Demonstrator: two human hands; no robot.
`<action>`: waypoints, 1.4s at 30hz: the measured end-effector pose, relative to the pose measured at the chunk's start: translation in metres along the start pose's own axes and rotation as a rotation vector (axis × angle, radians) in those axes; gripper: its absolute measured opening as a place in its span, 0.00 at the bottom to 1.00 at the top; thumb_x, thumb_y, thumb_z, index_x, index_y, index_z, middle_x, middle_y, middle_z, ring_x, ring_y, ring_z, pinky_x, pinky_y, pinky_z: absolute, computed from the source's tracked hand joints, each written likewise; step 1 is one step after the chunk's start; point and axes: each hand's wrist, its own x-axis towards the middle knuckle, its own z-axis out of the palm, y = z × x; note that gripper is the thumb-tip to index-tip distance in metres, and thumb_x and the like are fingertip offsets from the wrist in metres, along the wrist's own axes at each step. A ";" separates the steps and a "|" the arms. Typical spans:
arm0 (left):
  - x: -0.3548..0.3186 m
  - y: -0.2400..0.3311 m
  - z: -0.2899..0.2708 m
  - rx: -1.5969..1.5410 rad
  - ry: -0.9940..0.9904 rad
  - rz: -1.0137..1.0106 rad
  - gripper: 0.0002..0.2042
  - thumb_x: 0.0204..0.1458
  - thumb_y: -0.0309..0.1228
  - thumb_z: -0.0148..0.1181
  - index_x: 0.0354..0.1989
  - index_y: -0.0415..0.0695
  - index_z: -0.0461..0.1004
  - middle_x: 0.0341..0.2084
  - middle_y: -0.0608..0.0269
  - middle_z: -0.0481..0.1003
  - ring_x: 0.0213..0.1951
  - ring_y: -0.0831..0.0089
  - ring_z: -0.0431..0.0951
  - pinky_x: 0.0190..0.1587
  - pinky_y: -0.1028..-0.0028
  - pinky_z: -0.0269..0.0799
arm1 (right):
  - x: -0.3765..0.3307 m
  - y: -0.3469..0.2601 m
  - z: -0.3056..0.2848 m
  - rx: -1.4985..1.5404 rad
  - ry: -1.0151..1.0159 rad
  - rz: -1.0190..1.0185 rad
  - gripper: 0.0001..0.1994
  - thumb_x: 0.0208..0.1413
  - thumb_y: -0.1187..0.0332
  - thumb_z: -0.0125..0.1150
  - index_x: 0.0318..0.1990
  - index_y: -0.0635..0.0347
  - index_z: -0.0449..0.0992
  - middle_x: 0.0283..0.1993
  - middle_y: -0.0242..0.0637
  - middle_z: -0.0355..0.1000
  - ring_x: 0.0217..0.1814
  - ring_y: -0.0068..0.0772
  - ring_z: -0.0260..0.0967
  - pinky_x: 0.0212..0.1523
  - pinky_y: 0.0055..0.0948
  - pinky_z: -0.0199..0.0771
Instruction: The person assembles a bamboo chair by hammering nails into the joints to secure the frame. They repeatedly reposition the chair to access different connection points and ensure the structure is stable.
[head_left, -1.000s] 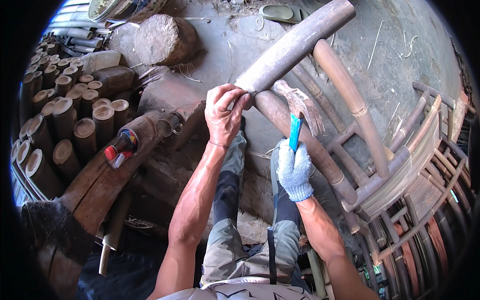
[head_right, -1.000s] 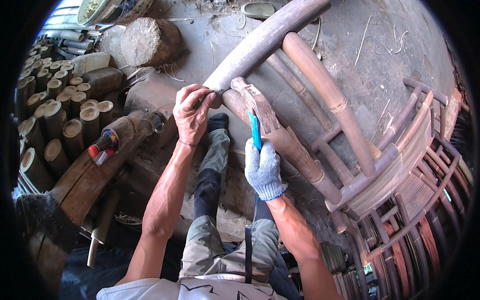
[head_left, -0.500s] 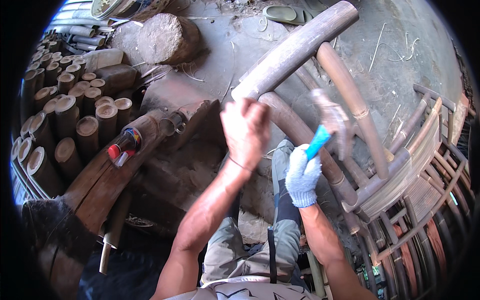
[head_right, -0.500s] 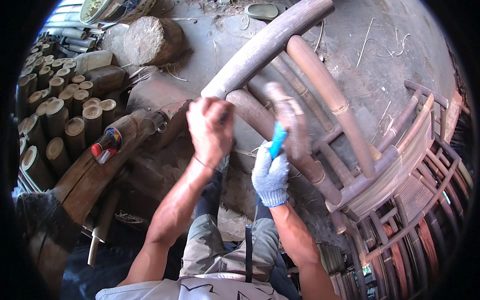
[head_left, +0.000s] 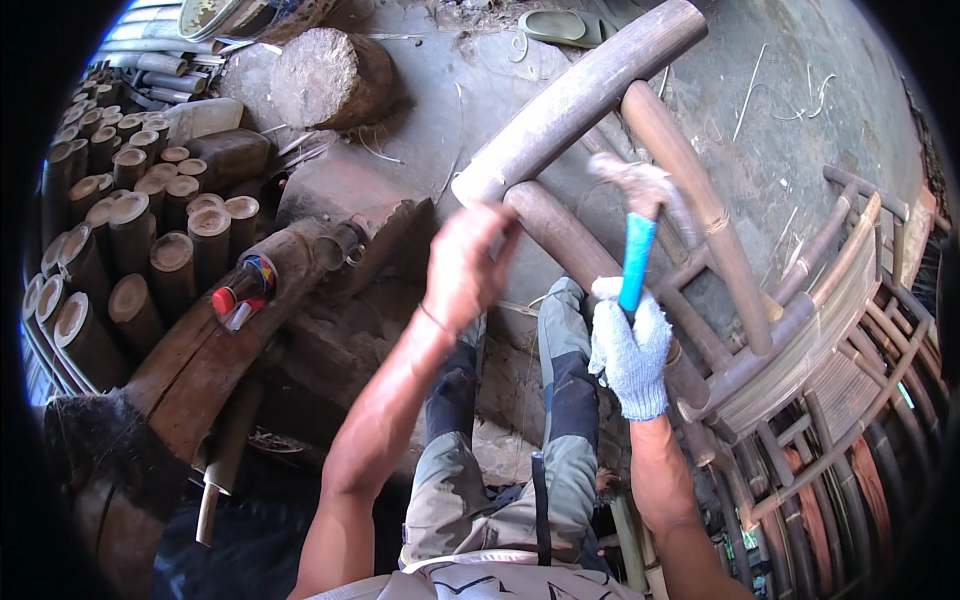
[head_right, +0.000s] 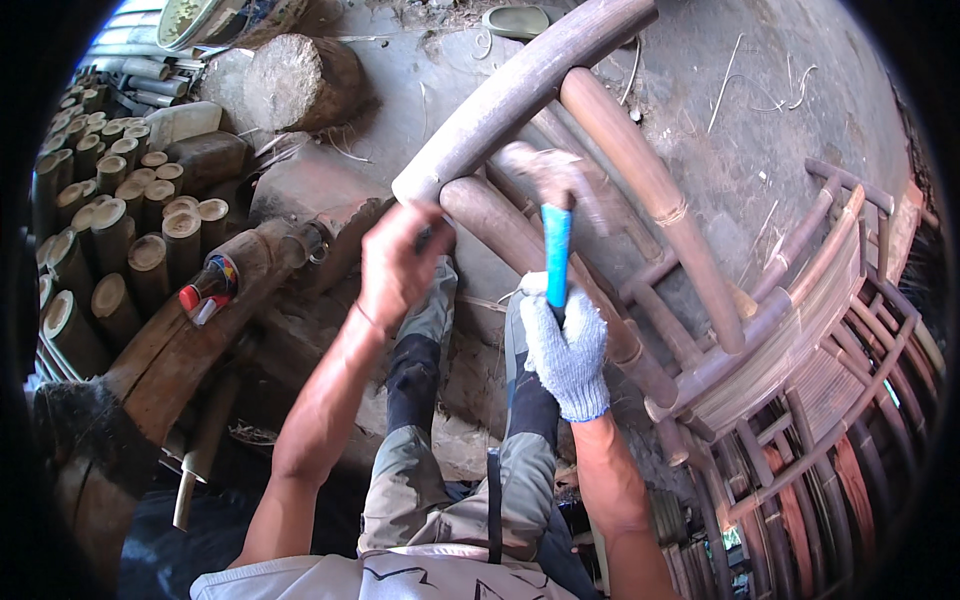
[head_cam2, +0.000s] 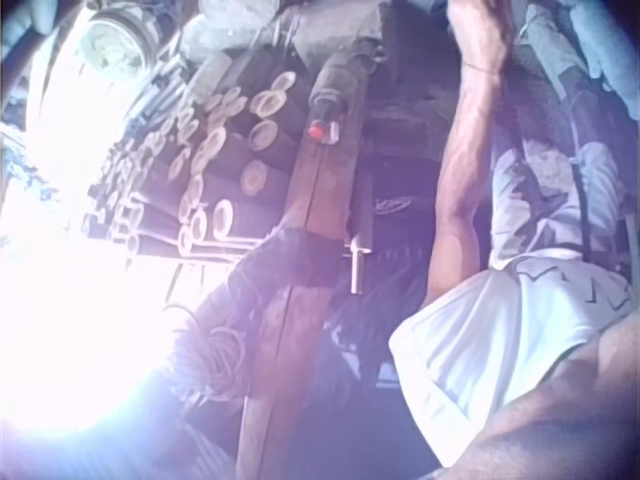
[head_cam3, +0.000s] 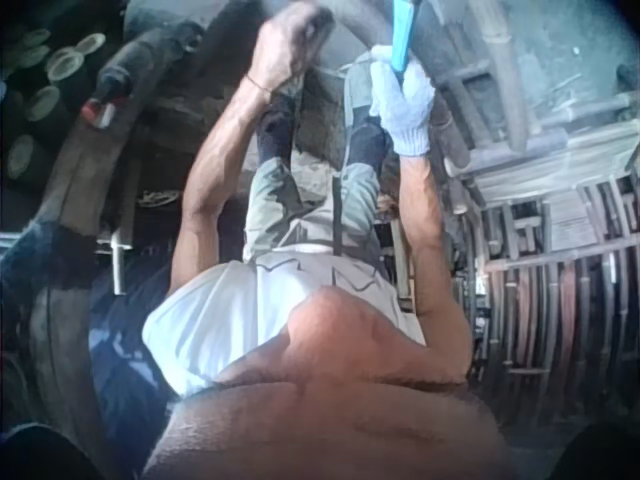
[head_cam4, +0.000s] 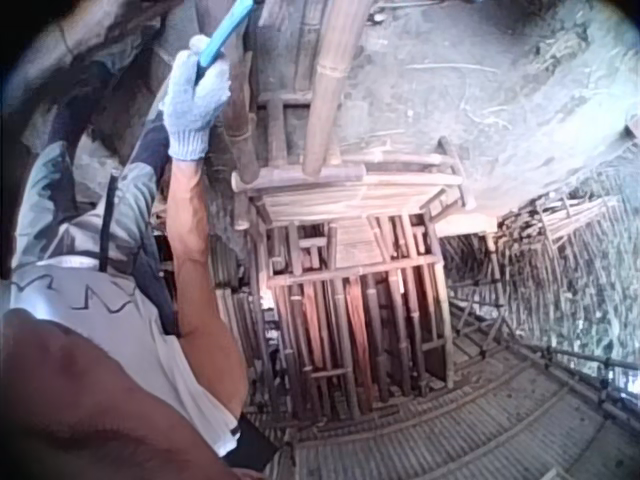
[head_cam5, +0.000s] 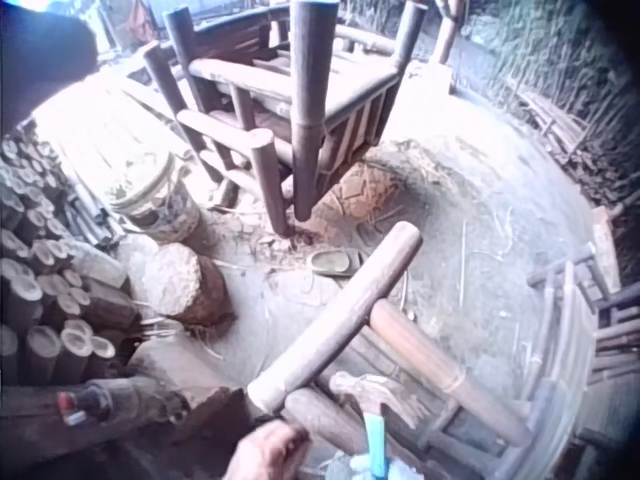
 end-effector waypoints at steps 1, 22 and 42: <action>0.017 -0.009 -0.007 0.000 0.050 0.035 0.09 0.48 0.23 0.67 0.39 0.42 0.77 0.36 0.56 0.78 0.39 0.62 0.78 0.43 0.68 0.74 | 0.001 -0.005 0.001 0.040 0.035 0.045 0.10 0.61 0.70 0.58 0.47 0.64 0.75 0.27 0.34 0.74 0.20 0.16 0.69 0.21 0.22 0.68; 0.042 -0.035 -0.004 0.159 0.096 0.271 0.10 0.44 0.23 0.67 0.36 0.44 0.77 0.38 0.66 0.77 0.46 0.62 0.75 0.47 0.67 0.74 | 0.004 0.014 0.037 -0.703 -0.062 -0.324 0.11 0.62 0.62 0.57 0.36 0.62 0.70 0.24 0.51 0.71 0.25 0.54 0.73 0.23 0.44 0.71; 0.031 -0.066 -0.007 -0.014 -0.227 -0.100 0.49 0.37 0.56 0.73 0.60 0.35 0.58 0.46 0.38 0.68 0.50 0.43 0.69 0.56 0.54 0.64 | 0.013 0.041 0.052 -0.910 -0.121 -0.229 0.14 0.63 0.60 0.56 0.36 0.64 0.73 0.25 0.52 0.71 0.26 0.54 0.72 0.22 0.46 0.68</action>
